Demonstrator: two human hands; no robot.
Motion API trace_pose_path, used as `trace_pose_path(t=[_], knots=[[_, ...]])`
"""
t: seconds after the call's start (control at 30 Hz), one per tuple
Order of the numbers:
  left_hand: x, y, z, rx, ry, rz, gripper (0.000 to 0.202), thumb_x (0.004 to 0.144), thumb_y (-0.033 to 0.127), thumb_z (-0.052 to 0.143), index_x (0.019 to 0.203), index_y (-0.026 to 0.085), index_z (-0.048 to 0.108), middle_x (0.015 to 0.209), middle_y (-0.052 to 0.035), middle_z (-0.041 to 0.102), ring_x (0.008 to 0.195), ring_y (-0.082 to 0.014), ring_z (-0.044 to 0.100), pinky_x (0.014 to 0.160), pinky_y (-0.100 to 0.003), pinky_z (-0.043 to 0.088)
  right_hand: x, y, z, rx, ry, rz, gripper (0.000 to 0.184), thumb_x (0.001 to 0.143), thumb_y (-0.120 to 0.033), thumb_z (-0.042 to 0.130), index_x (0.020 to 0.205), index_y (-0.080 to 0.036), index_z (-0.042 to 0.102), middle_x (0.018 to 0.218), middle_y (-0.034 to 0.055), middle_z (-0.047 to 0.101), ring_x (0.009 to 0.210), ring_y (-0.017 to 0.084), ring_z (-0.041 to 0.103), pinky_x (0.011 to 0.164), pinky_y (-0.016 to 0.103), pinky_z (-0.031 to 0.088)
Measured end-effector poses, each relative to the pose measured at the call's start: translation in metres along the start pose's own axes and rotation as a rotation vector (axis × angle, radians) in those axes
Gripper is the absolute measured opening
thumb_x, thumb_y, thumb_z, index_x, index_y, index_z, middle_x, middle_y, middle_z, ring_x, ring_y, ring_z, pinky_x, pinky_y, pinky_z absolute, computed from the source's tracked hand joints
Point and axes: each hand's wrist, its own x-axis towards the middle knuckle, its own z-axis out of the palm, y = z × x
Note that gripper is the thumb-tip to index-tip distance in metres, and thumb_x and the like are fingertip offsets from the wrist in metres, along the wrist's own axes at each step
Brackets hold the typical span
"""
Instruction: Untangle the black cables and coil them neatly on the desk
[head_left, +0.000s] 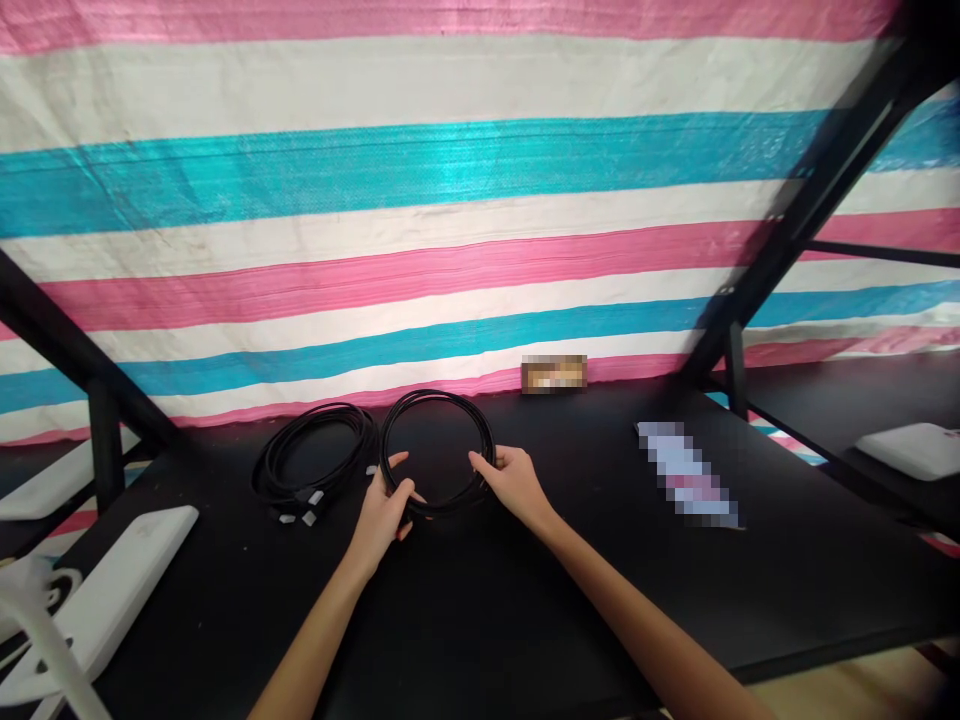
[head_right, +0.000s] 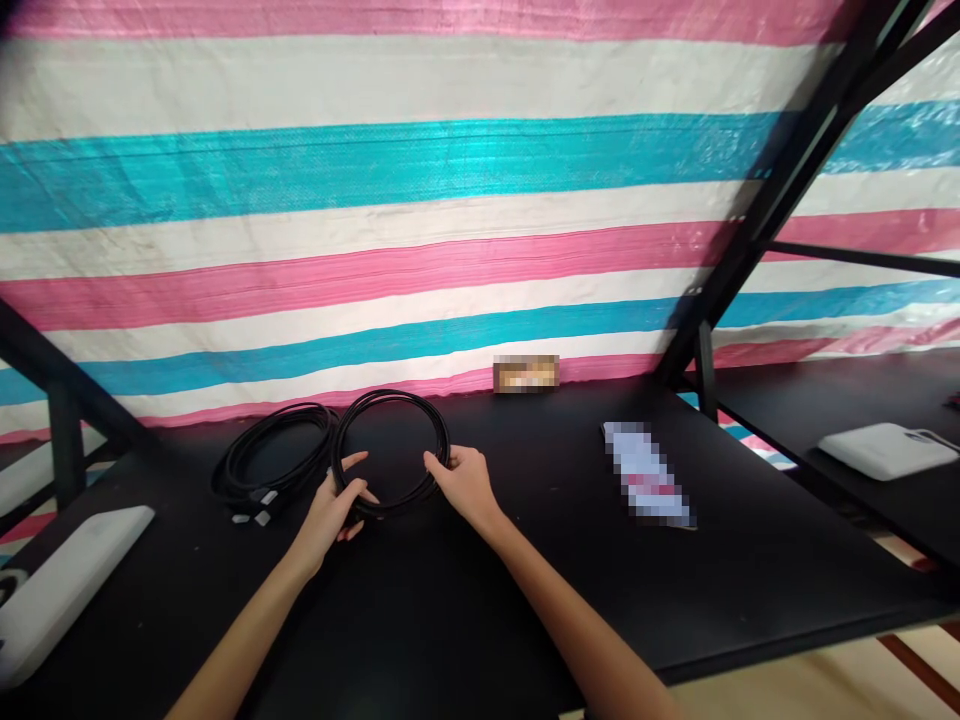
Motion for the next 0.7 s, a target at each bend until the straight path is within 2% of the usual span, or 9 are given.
trace_pose_path(t=[0.07, 0.17, 0.3, 0.43, 0.7], knots=[[0.003, -0.004, 0.000, 0.012, 0.074, 0.033, 0.064, 0.073, 0.029, 0.049, 0.131, 0.016, 0.025, 0.062, 0.0008, 0.063, 0.025, -0.0066, 0.040, 0.027, -0.015, 0.024, 0.000, 0.001, 0.000, -0.047, 0.019, -0.010, 0.038, 0.077, -0.043, 0.054, 0.052, -0.015, 0.053, 0.048, -0.0009, 0.050, 0.048, 0.011, 0.046, 0.046, 0.022, 0.031], [0.006, -0.012, 0.000, 0.059, 0.095, 0.079, 0.067, 0.072, 0.026, 0.051, 0.131, 0.018, 0.019, 0.066, 0.0024, 0.063, 0.028, -0.0085, 0.046, 0.028, -0.016, 0.028, 0.000, 0.004, 0.000, -0.106, 0.015, 0.010, 0.035, 0.079, -0.042, 0.052, 0.057, -0.015, 0.058, 0.053, 0.0006, 0.056, 0.053, 0.014, 0.053, 0.050, 0.022, 0.034], [0.007, -0.016, -0.001, 0.078, 0.086, 0.069, 0.063, 0.074, 0.023, 0.049, 0.130, 0.021, 0.021, 0.068, 0.0028, 0.063, 0.028, -0.0079, 0.046, 0.027, -0.016, 0.028, 0.001, 0.005, -0.002, -0.139, -0.011, 0.033, 0.032, 0.079, -0.041, 0.053, 0.062, -0.016, 0.064, 0.055, 0.0018, 0.061, 0.056, 0.016, 0.058, 0.050, 0.022, 0.035], [0.006, -0.015, -0.003, 0.114, 0.103, 0.069, 0.061, 0.076, 0.022, 0.048, 0.132, 0.023, 0.024, 0.069, 0.0026, 0.063, 0.028, -0.0072, 0.046, 0.028, -0.016, 0.030, 0.000, 0.003, -0.002, -0.102, -0.038, 0.037, 0.033, 0.079, -0.040, 0.052, 0.062, -0.015, 0.064, 0.053, 0.0025, 0.062, 0.052, 0.016, 0.060, 0.049, 0.022, 0.037], [0.004, -0.012, -0.004, 0.207, 0.131, 0.081, 0.069, 0.079, 0.024, 0.048, 0.141, 0.022, 0.020, 0.070, 0.0013, 0.062, 0.030, -0.0075, 0.047, 0.030, -0.018, 0.032, 0.000, 0.005, -0.002, -0.127, -0.041, 0.027, 0.032, 0.079, -0.041, 0.052, 0.062, -0.016, 0.065, 0.056, 0.0036, 0.065, 0.053, 0.017, 0.063, 0.049, 0.022, 0.042]])
